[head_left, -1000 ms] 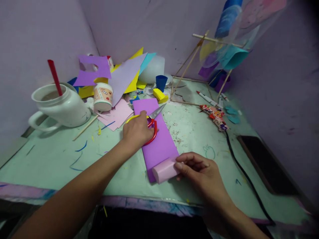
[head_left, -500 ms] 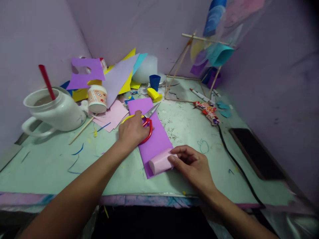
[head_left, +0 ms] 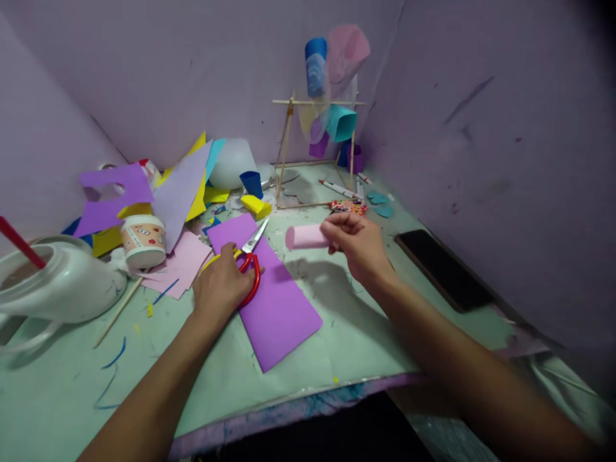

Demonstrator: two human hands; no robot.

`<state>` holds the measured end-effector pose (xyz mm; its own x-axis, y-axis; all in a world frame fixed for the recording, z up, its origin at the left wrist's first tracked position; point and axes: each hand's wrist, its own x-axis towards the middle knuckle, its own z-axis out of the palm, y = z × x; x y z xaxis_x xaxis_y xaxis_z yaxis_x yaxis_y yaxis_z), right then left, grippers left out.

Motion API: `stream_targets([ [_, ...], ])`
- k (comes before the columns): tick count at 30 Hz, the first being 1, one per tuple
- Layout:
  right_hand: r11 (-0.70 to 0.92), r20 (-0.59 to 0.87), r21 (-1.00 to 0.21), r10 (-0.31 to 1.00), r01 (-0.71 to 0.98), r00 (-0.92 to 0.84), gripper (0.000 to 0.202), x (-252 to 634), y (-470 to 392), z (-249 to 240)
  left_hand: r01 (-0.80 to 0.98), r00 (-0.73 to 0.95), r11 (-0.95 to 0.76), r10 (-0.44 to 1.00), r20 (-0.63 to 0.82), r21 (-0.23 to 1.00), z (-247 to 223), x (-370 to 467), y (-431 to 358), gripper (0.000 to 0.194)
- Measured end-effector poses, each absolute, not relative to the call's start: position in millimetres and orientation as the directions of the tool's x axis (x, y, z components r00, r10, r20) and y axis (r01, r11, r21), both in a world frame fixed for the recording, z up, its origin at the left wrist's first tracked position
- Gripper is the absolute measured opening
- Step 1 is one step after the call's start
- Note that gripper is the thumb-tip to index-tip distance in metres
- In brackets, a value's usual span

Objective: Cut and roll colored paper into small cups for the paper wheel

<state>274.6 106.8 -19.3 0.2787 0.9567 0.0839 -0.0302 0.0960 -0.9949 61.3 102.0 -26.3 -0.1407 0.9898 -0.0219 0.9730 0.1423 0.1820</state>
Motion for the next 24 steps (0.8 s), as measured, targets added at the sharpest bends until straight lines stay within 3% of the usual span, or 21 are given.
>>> stream_targets([
  [4, 0.048, 0.052, -0.999, 0.928, 0.021, 0.37, 0.005, 279, 193, -21, 0.971, -0.137, 0.135, 0.991, -0.006, 0.197, -26, 60, 101, 0.051],
  [8, -0.036, 0.019, -0.989, 0.932, 0.144, 0.363, 0.016, 282, 245, -28, 0.963, -0.169, 0.168, 0.986, -0.011, 0.211, -27, 58, 102, 0.048],
  [13, -0.046, 0.066, -0.934, 0.952, 0.354, 0.297, 0.044, 291, 238, -36, 0.955, -0.171, 0.173, 0.985, -0.03, 0.24, -29, 57, 103, 0.048],
  [17, -0.067, 0.074, -0.887, 0.956, 0.456, 0.284, 0.048, 287, 233, -33, 0.953, -0.168, 0.172, 0.985, -0.04, 0.25, -28, 57, 103, 0.049],
  [24, -0.271, 0.071, -0.8, 0.843, 0.536, 0.533, 0.054, 279, 253, -27, 0.948, -0.174, 0.179, 0.984, -0.041, 0.262, -28, 57, 104, 0.048],
])
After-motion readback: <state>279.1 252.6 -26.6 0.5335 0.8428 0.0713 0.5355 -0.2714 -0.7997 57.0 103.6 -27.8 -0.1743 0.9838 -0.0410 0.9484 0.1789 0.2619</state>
